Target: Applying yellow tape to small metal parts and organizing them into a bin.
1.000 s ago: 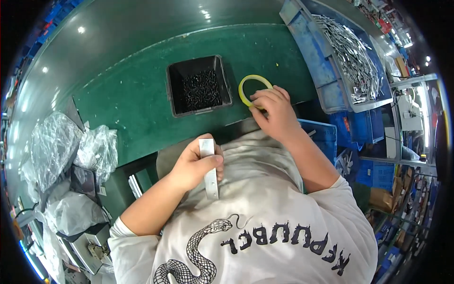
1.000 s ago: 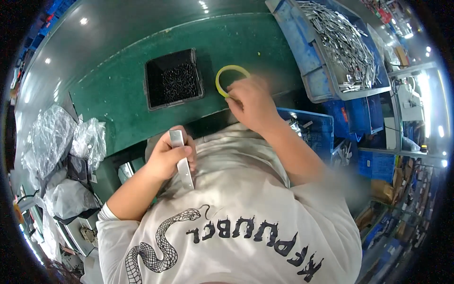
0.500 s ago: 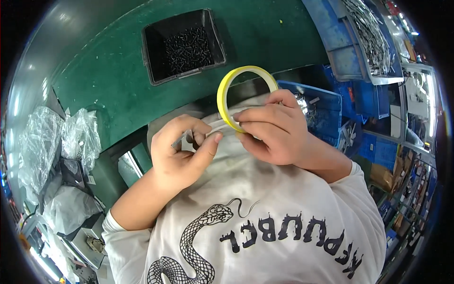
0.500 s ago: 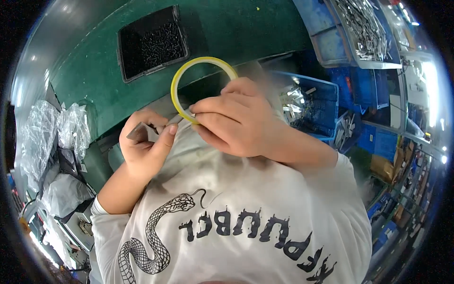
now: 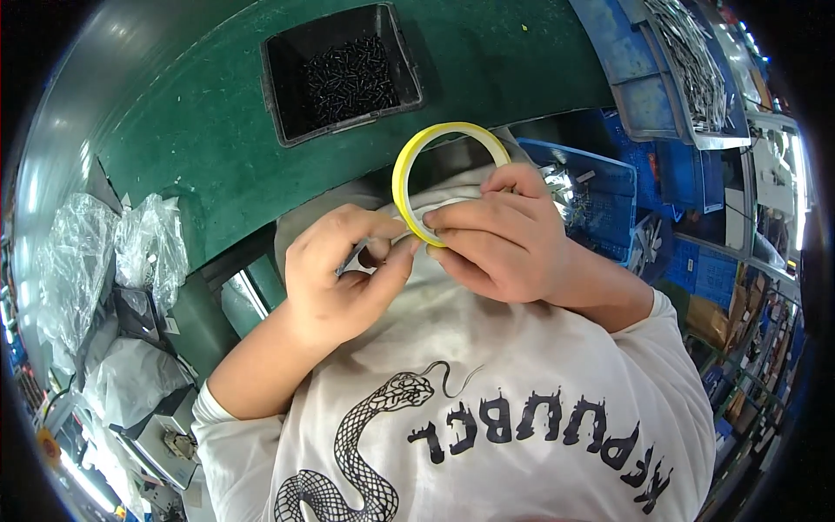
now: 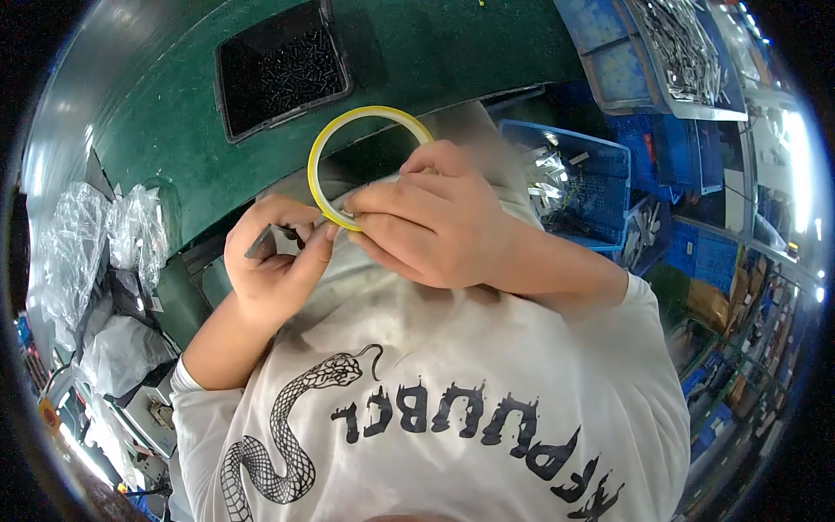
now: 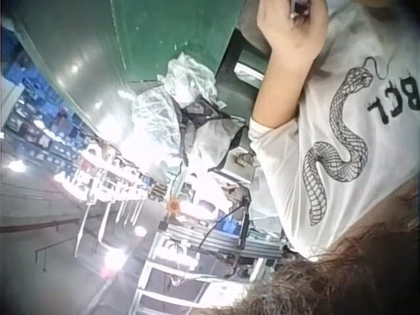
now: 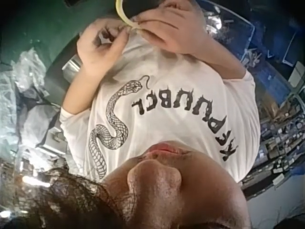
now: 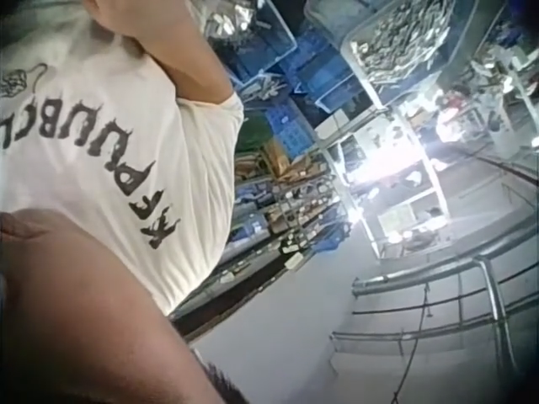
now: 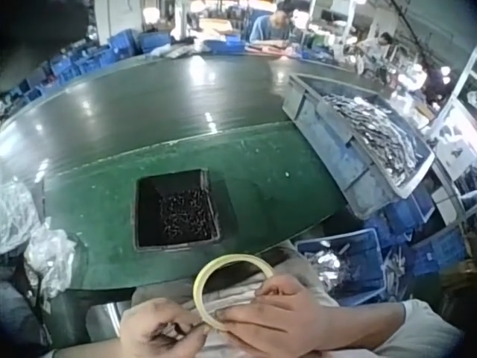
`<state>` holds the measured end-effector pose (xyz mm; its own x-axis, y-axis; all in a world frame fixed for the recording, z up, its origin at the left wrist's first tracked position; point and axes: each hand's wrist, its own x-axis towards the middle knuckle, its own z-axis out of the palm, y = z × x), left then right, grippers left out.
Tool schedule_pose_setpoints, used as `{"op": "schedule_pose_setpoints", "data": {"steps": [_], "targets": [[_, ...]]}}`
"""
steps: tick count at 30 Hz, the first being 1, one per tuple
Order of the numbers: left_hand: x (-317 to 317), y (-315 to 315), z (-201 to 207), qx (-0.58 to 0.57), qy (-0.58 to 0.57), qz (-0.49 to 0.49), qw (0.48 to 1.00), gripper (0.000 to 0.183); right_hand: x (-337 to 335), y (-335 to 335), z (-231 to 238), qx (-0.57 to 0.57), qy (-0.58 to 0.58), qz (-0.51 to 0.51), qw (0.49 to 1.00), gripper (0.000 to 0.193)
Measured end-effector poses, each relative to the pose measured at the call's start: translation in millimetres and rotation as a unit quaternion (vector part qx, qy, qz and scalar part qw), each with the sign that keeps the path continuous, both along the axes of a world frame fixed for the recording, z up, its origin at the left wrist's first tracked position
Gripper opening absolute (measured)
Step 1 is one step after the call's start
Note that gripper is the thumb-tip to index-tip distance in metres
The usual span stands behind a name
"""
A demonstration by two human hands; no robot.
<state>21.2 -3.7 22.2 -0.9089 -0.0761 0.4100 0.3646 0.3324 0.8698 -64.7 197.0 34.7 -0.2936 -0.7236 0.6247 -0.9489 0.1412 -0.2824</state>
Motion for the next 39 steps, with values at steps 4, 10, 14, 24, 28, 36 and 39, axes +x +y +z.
{"op": "schedule_pose_setpoints", "data": {"steps": [4, 10, 14, 24, 28, 36, 39], "targets": [[-0.8, -0.7, 3.6, -0.013, -0.006, -0.020, 1.000, 0.029, -0.2, -0.1, -0.1, -0.001, 0.000, 0.000, 1.000, 0.024], [-2.4, 0.0, 0.3, -0.001, 0.005, -0.032, 0.999, 0.028, -0.7, 0.6, -1.5, 0.006, -0.012, 0.007, 1.000, 0.026], [-3.2, -1.0, 1.9, -0.009, 0.000, -0.040, 0.999, 0.027, -1.0, 0.8, -4.0, 0.005, -0.017, 0.013, 1.000, 0.025], [-7.0, -4.2, 6.9, -0.041, -0.034, -0.070, 0.996, 0.023, -3.8, 2.5, -5.5, 0.000, -0.051, 0.037, 0.998, 0.021], [-4.1, -5.5, 4.5, -0.033, -0.021, -0.065, 0.997, 0.022, -5.2, 1.5, -3.9, -0.009, -0.072, 0.030, 0.997, 0.022], [-4.3, -2.2, 5.7, -0.032, -0.018, 0.015, 0.999, 0.023, -3.5, 0.6, -4.6, -0.008, -0.075, 0.007, 0.997, 0.024], [-5.7, -2.4, 4.6, -0.062, -0.015, 0.027, 0.998, 0.023, -2.0, -0.9, -1.8, 0.023, -0.059, -0.003, 0.998, 0.024]]}}
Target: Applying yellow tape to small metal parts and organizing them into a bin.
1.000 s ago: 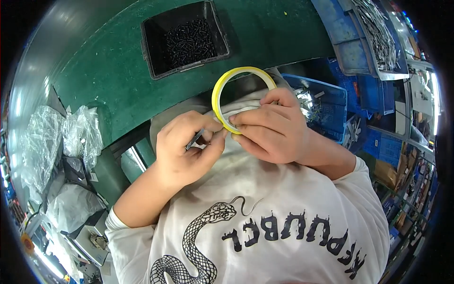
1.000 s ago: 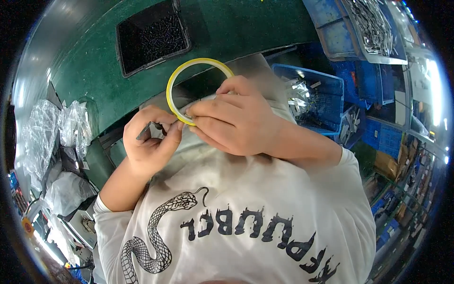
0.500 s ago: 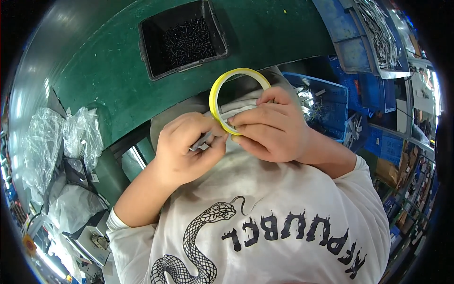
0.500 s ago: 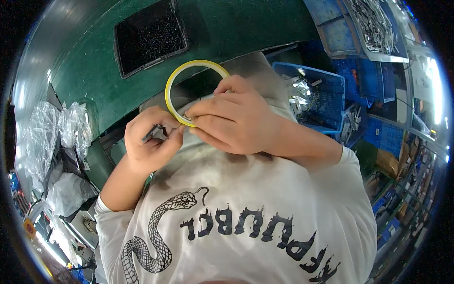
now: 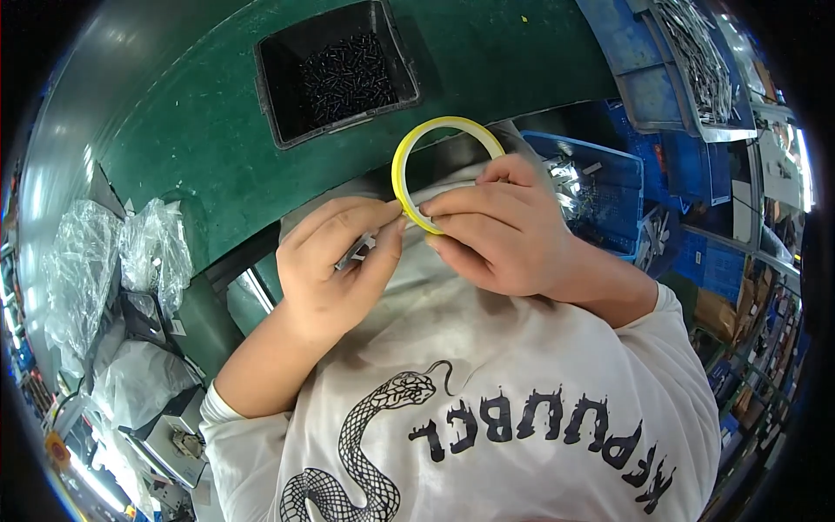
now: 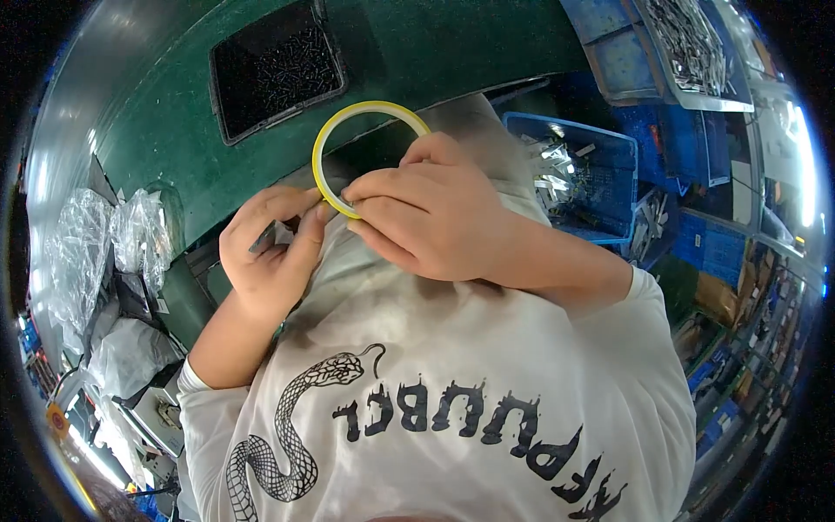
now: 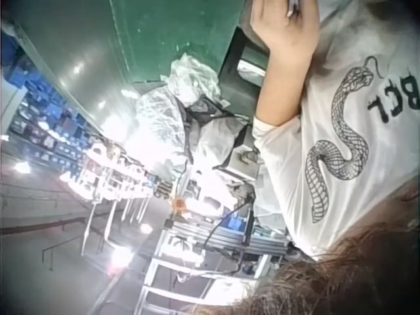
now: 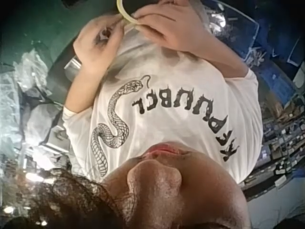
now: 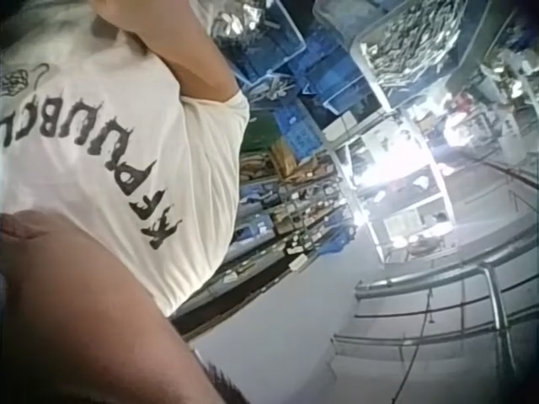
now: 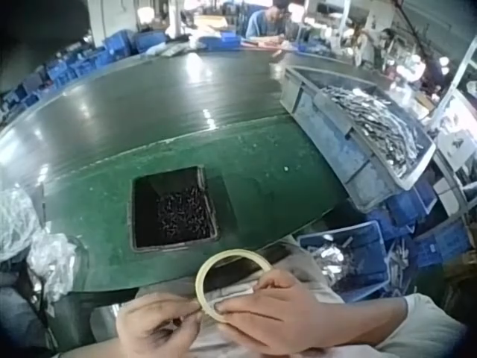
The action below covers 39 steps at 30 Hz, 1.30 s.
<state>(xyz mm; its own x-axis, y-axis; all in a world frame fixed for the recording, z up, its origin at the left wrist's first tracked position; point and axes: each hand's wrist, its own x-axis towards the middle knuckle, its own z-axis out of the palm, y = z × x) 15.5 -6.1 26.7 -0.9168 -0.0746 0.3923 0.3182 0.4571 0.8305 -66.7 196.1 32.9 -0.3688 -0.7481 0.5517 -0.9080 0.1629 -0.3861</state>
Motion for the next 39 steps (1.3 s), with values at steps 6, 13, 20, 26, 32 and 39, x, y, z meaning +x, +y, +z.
{"op": "schedule_pose_setpoints", "data": {"steps": [6, 13, 20, 26, 32, 39], "targets": [[0, 0, -2, -0.058, 0.008, 0.017, 0.998, 0.020, 4, -2, -3, 0.037, 0.040, -0.011, 0.998, 0.021], [-2, -2, -5, -0.123, 0.040, 0.008, 0.992, 0.022, 5, -2, -7, 0.041, 0.052, 0.008, 0.998, 0.021], [-1, -2, -8, -0.110, 0.036, -0.008, 0.993, 0.023, 5, -2, 2, 0.062, 0.015, 0.018, 0.998, 0.024], [1, 5, -5, -0.052, -0.039, -0.063, 0.996, 0.021, 6, -5, -2, 0.063, -0.046, -0.033, 0.996, 0.028], [2, 4, -2, 0.022, -0.129, -0.062, 0.989, 0.016, 3, 0, -1, 0.115, -0.083, -0.013, 0.990, 0.023], [3, -1, 0, 0.301, -0.318, -0.045, 0.898, 0.023, -3, 0, 0, 0.079, -0.299, -0.036, 0.950, 0.007]]}}
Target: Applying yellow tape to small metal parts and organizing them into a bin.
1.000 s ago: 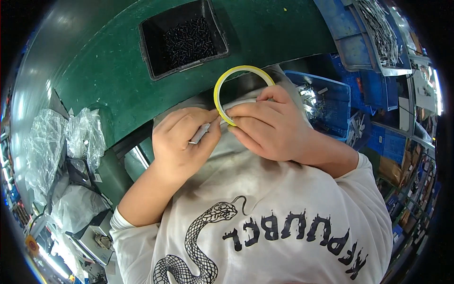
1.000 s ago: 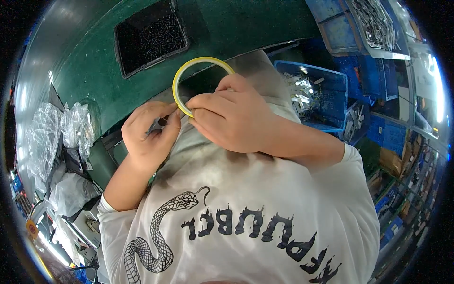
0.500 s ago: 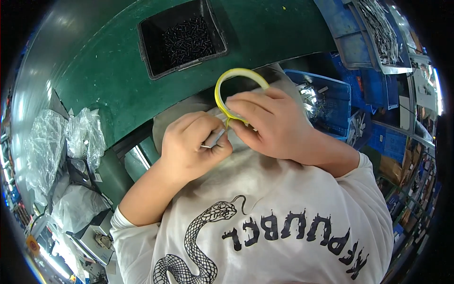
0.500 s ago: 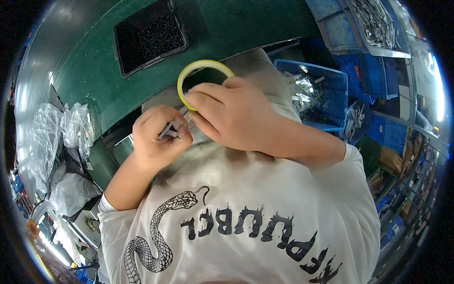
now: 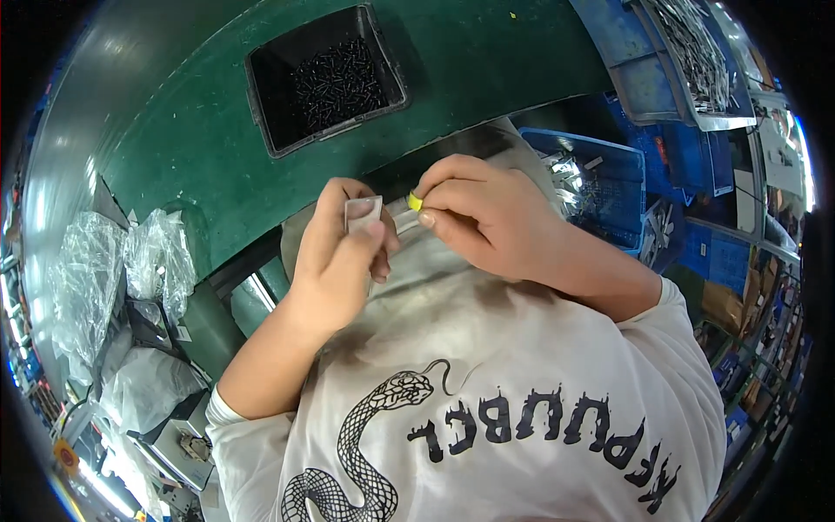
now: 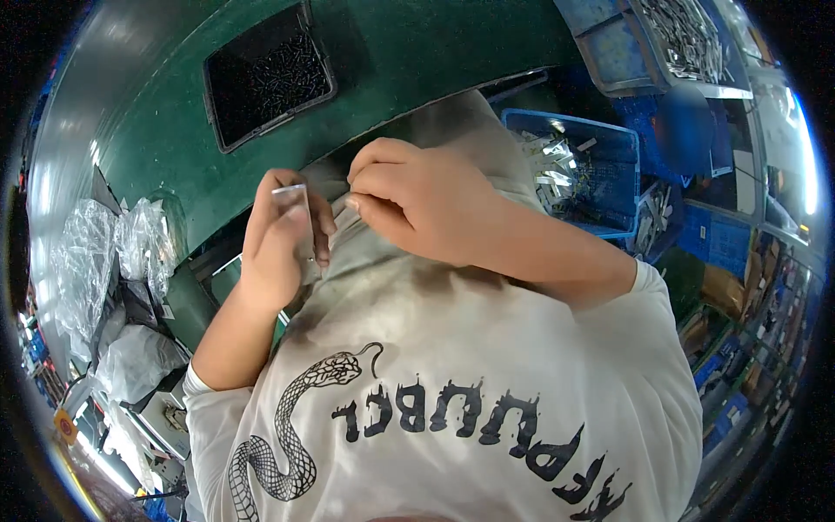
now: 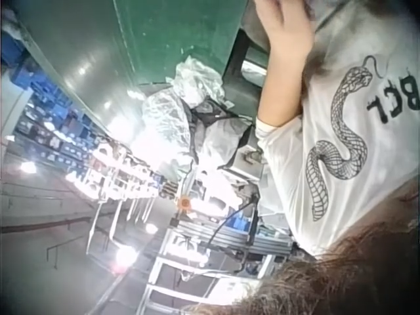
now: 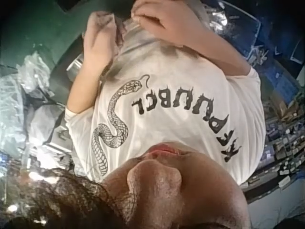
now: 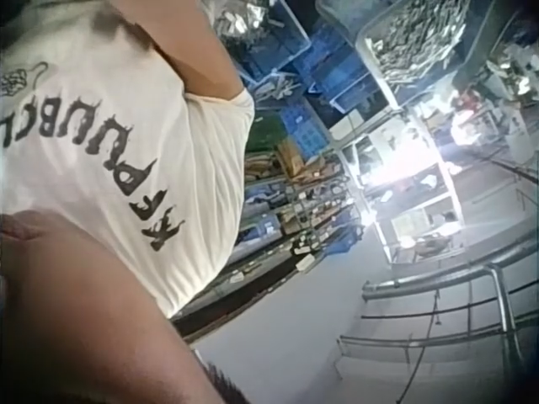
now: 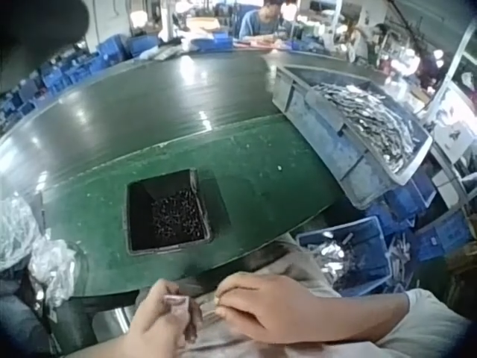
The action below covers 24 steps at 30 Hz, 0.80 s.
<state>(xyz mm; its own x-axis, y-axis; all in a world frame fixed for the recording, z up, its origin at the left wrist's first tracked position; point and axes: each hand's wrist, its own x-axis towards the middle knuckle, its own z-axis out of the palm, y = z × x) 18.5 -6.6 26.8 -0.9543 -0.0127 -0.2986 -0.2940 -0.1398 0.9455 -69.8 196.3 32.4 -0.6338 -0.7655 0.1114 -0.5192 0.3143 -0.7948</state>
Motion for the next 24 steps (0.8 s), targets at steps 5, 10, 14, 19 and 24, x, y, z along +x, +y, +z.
{"op": "schedule_pose_setpoints", "data": {"steps": [5, 10, 14, 19, 24], "targets": [[-5, -2, 1, 0.075, -0.060, -0.044, 0.994, 0.022, -1, -2, 1, -0.008, -0.062, 0.008, 0.998, 0.008], [-3, 1, 2, 0.020, -0.089, -0.059, 0.994, 0.016, -2, -3, 1, -0.013, -0.090, 0.003, 0.996, 0.009], [-1, 3, 1, -0.020, -0.050, -0.062, 0.997, 0.013, -2, -4, -1, -0.045, -0.064, 0.008, 0.997, 0.009], [0, 5, 3, -0.070, -0.010, -0.077, 0.995, 0.012, -2, -5, 0, -0.040, -0.054, 0.009, 0.998, 0.010], [2, 6, 1, -0.080, 0.008, -0.072, 0.994, 0.011, -1, -4, -3, -0.043, -0.061, 0.006, 0.997, 0.010]]}}
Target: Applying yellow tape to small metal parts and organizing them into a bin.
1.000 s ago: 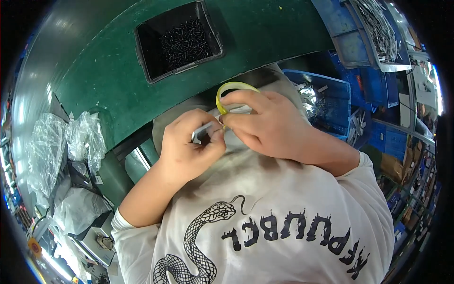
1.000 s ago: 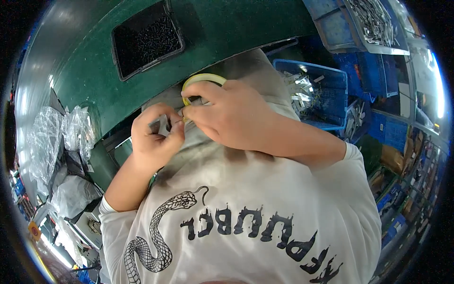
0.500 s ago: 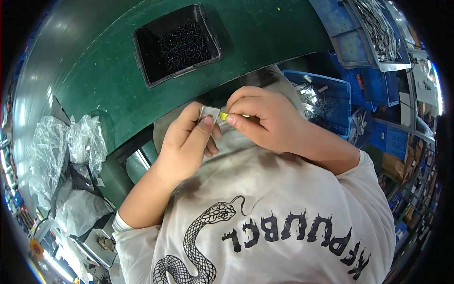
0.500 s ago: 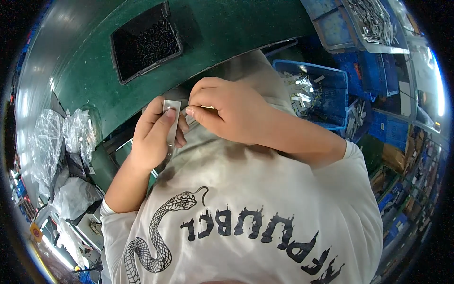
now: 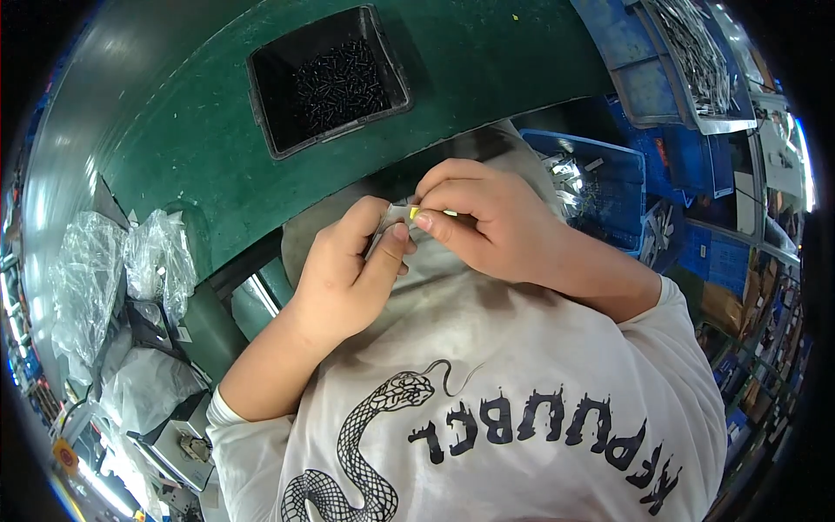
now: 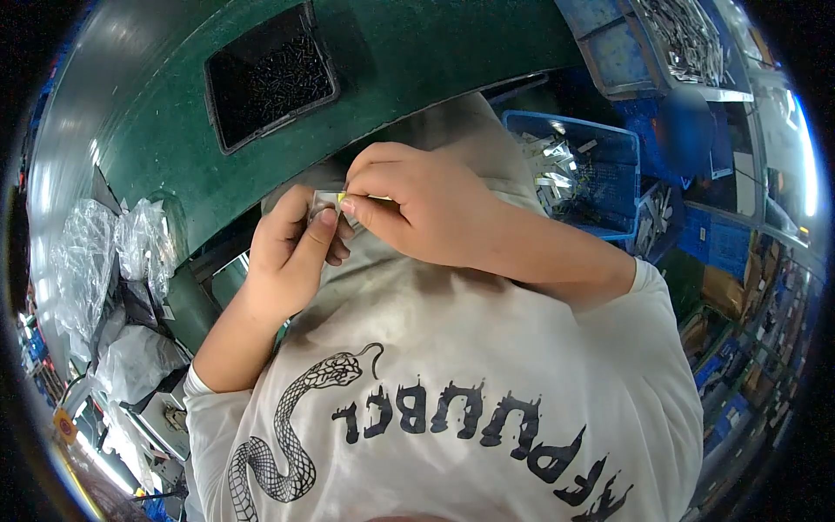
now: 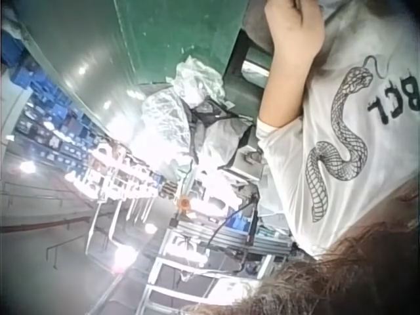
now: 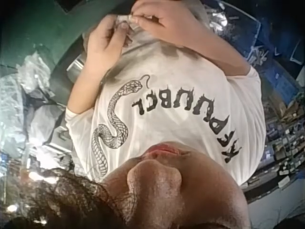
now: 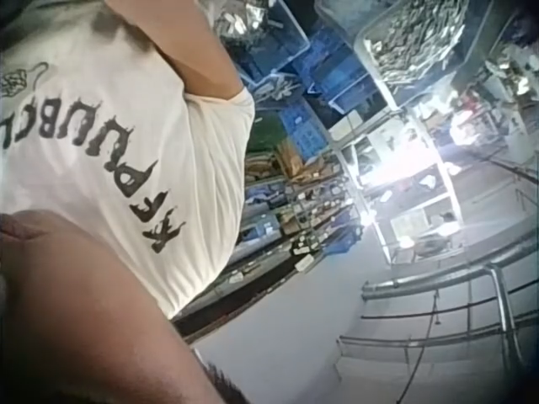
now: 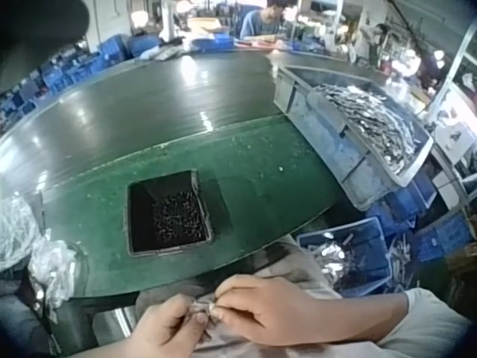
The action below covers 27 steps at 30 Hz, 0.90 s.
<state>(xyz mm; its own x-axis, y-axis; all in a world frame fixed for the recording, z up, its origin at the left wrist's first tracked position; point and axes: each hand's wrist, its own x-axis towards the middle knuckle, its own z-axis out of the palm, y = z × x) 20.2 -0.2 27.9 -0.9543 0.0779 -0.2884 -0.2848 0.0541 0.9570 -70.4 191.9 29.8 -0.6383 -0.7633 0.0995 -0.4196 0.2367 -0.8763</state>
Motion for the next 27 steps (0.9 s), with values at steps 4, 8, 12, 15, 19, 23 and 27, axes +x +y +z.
{"op": "schedule_pose_setpoints", "data": {"steps": [4, 8, 12, 15, 19, 23, 27], "targets": [[-1, -2, -4, -0.017, 0.011, -0.007, 1.000, 0.010, 0, -1, 2, 0.015, -0.019, -0.003, 1.000, 0.010], [0, 0, -2, -0.027, 0.018, 0.000, 0.999, 0.008, 0, 0, 3, 0.006, -0.012, -0.003, 1.000, 0.011], [0, -1, -4, -0.033, 0.027, -0.005, 0.999, 0.007, 0, -1, 3, 0.011, -0.022, -0.002, 1.000, 0.011], [1, -2, -7, -0.063, 0.063, -0.013, 0.996, 0.008, 1, -2, 3, 0.010, -0.019, -0.007, 1.000, 0.011], [-1, -1, 3, -0.138, 0.076, -0.036, 0.987, 0.014, 2, -3, 3, 0.033, -0.038, -0.007, 0.999, 0.011], [-4, 3, 8, -0.235, 0.075, -0.055, 0.968, 0.022, 1, -6, 2, 0.036, -0.072, -0.023, 0.996, 0.013], [-1, 4, 0, -0.296, 0.126, -0.046, 0.946, 0.025, -2, -8, 2, 0.065, -0.067, -0.011, 0.996, 0.018]]}}
